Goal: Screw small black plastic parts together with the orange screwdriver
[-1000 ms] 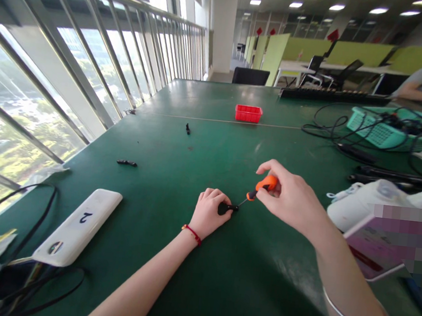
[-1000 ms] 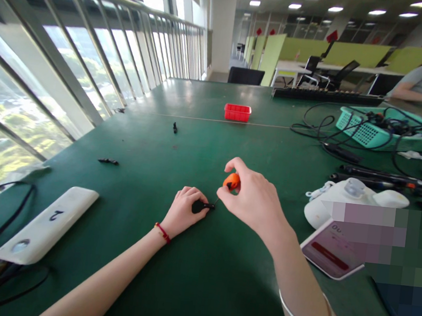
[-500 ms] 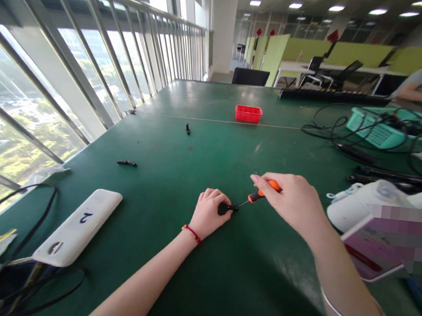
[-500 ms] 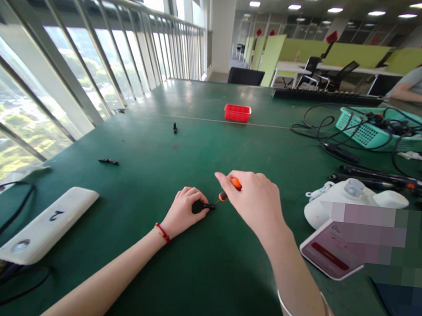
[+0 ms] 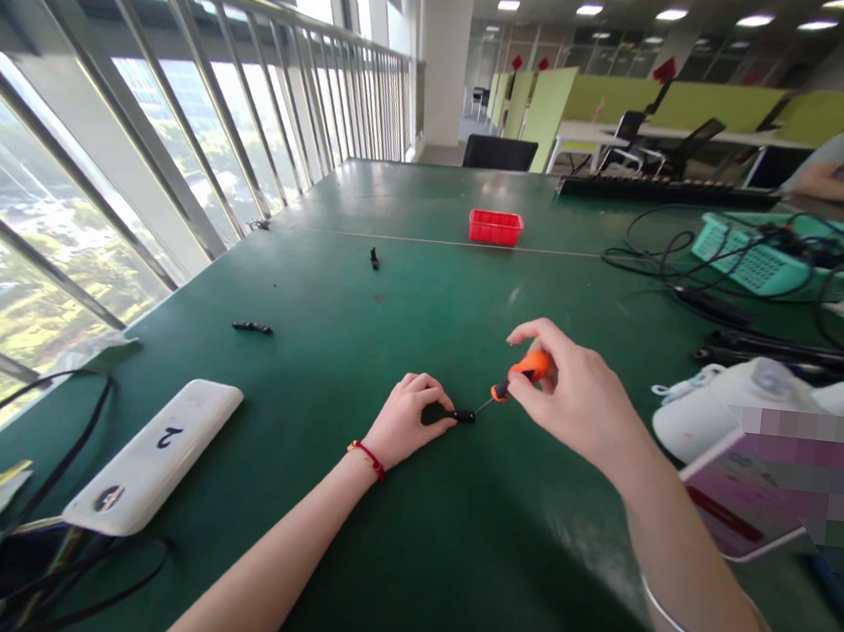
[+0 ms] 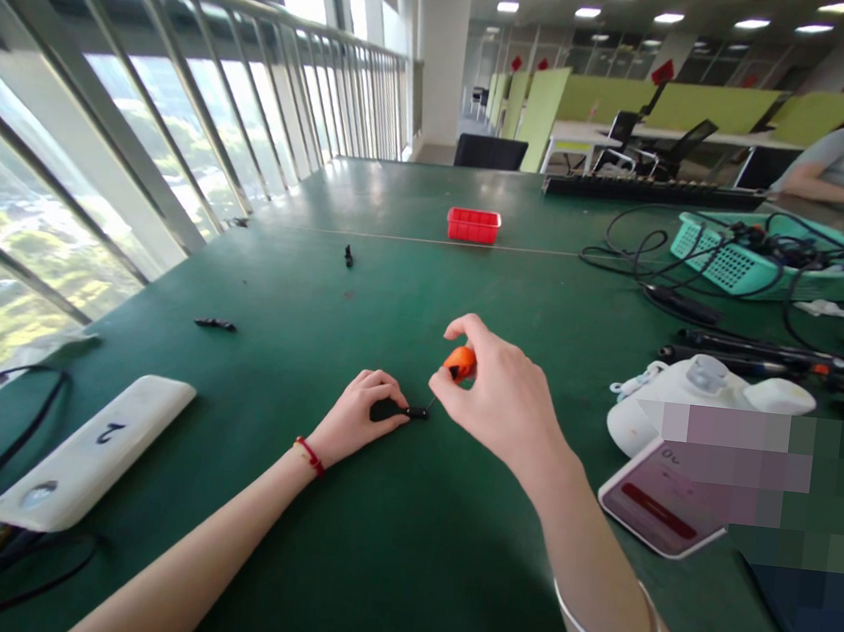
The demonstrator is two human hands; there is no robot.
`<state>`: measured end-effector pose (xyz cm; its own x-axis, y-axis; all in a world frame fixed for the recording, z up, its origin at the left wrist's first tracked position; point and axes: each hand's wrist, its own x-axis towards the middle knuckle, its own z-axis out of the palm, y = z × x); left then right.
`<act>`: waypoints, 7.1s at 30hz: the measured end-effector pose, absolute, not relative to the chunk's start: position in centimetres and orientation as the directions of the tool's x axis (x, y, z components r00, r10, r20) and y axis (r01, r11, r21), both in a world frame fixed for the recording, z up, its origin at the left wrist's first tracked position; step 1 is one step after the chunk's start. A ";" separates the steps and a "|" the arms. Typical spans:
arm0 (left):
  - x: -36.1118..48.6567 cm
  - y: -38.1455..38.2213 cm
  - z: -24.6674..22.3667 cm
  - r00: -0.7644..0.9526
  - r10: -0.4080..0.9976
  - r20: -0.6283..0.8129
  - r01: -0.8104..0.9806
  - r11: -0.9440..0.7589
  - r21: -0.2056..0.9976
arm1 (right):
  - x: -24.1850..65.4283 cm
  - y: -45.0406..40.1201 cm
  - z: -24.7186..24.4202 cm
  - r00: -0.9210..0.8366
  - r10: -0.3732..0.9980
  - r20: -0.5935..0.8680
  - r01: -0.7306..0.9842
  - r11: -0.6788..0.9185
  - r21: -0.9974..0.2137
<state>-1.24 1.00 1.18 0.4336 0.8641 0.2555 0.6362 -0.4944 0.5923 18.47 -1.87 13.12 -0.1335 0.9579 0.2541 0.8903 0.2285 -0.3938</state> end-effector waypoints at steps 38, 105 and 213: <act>-1.1 1.1 0.9 0.423 0.862 0.281 0.635 -0.503 0.587 | 18.4 -1.6 12.6 -0.089 0.945 0.314 0.901 0.211 -0.378; -1.1 1.0 0.9 0.426 0.864 0.269 0.645 -0.498 0.579 | 18.4 -1.8 12.4 -0.130 0.954 0.269 0.878 0.237 -0.415; -1.2 1.2 0.4 0.433 0.843 0.320 0.632 -0.537 0.558 | 15.0 -1.5 11.5 -0.155 0.897 0.415 0.845 0.338 -0.415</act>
<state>-1.16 1.18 0.45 0.4335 0.8426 0.3196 0.6322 -0.5370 0.5585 14.99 -1.45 11.51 -0.1546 0.8967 0.4147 0.8450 0.3375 -0.4148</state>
